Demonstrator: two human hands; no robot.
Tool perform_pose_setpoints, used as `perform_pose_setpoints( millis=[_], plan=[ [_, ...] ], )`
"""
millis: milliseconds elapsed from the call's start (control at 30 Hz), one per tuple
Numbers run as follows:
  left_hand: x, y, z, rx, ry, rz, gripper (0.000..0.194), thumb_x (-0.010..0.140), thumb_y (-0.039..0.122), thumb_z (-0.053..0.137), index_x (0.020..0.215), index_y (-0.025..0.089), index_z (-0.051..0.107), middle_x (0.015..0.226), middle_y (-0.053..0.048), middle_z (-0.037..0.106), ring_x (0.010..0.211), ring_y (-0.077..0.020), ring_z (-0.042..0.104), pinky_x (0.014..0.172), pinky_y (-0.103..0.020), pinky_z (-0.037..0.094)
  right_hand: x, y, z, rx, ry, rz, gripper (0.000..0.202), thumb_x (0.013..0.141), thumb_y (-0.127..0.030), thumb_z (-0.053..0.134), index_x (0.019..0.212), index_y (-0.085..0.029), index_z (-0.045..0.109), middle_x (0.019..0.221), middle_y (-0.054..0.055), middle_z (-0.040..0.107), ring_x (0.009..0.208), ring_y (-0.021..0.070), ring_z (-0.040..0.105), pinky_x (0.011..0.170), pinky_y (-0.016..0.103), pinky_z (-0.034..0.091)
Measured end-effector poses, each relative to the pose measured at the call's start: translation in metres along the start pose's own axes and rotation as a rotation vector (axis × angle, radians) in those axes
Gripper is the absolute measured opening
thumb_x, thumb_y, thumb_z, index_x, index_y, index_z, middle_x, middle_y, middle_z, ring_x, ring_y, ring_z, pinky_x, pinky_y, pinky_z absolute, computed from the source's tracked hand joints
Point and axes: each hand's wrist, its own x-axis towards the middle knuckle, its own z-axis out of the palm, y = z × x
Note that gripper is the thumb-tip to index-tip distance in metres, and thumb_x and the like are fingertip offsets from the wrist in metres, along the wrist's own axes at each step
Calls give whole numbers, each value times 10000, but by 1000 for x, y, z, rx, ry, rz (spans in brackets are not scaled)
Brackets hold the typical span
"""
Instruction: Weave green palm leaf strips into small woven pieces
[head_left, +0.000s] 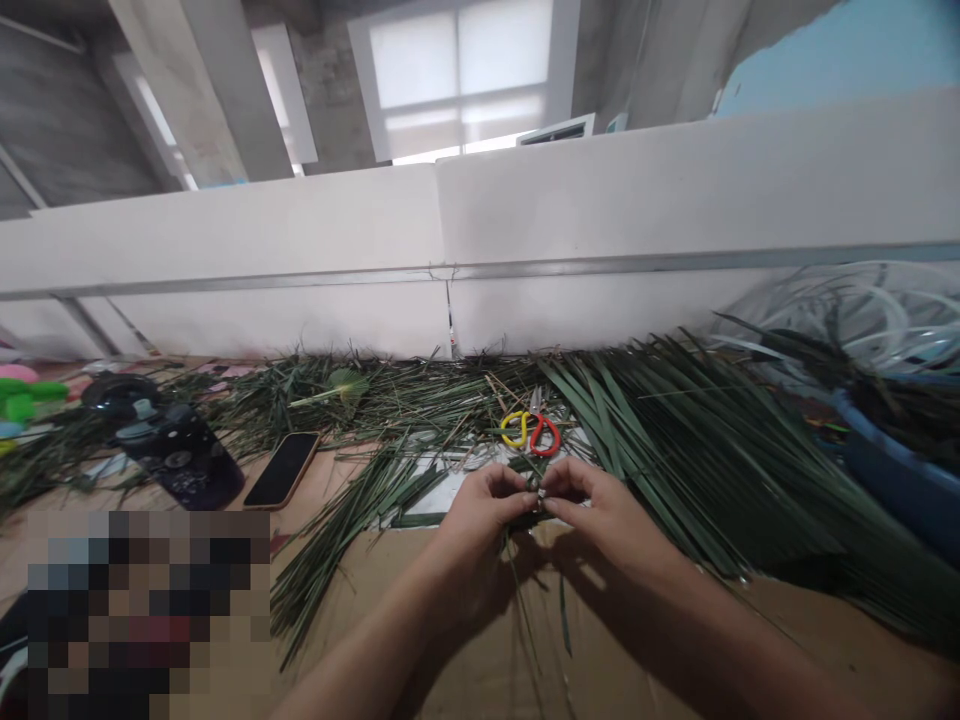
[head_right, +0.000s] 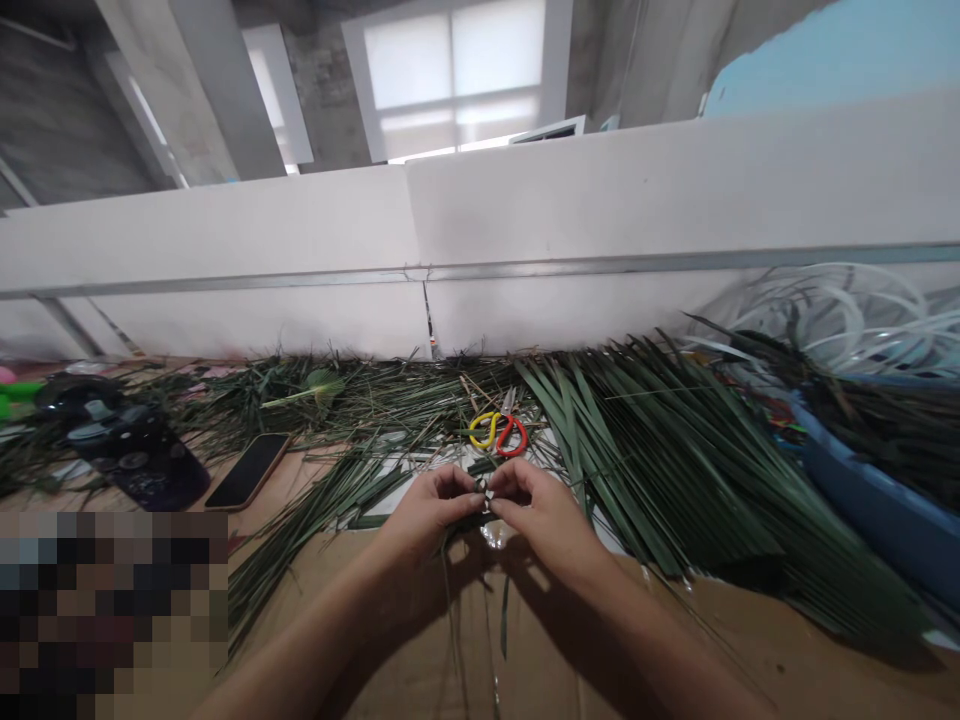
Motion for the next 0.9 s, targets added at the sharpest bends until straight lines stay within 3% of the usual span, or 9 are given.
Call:
perform_pose_setpoints(
  millis=[200,467,900],
  plan=[
    [-1,1,1,1,-10,-24,344,583,347,926,720,166,667,673,-30,624,603,-131,547,611,-277,421,-2,0,-6,-208,-17,-80,138,857,-285,608,959,-225,678,929,45,738,896,239,673,819,369,504],
    [-1,2,0,54,-13,-4,326,599,377,917,710,172,688,675,-37,635,622,-144,555,616,-277,422,-2,0,-7,-308,-9,-88,123,879,-302,579,919,-228,668,925,39,739,888,233,677,806,353,493],
    [3,0,1,73,87,76,252,599,278,885,664,186,660,664,-17,619,648,-148,551,653,-277,425,-4,-13,-5,-128,-47,-9,121,762,-267,641,862,-221,692,843,32,737,842,231,681,751,338,513]
  ],
)
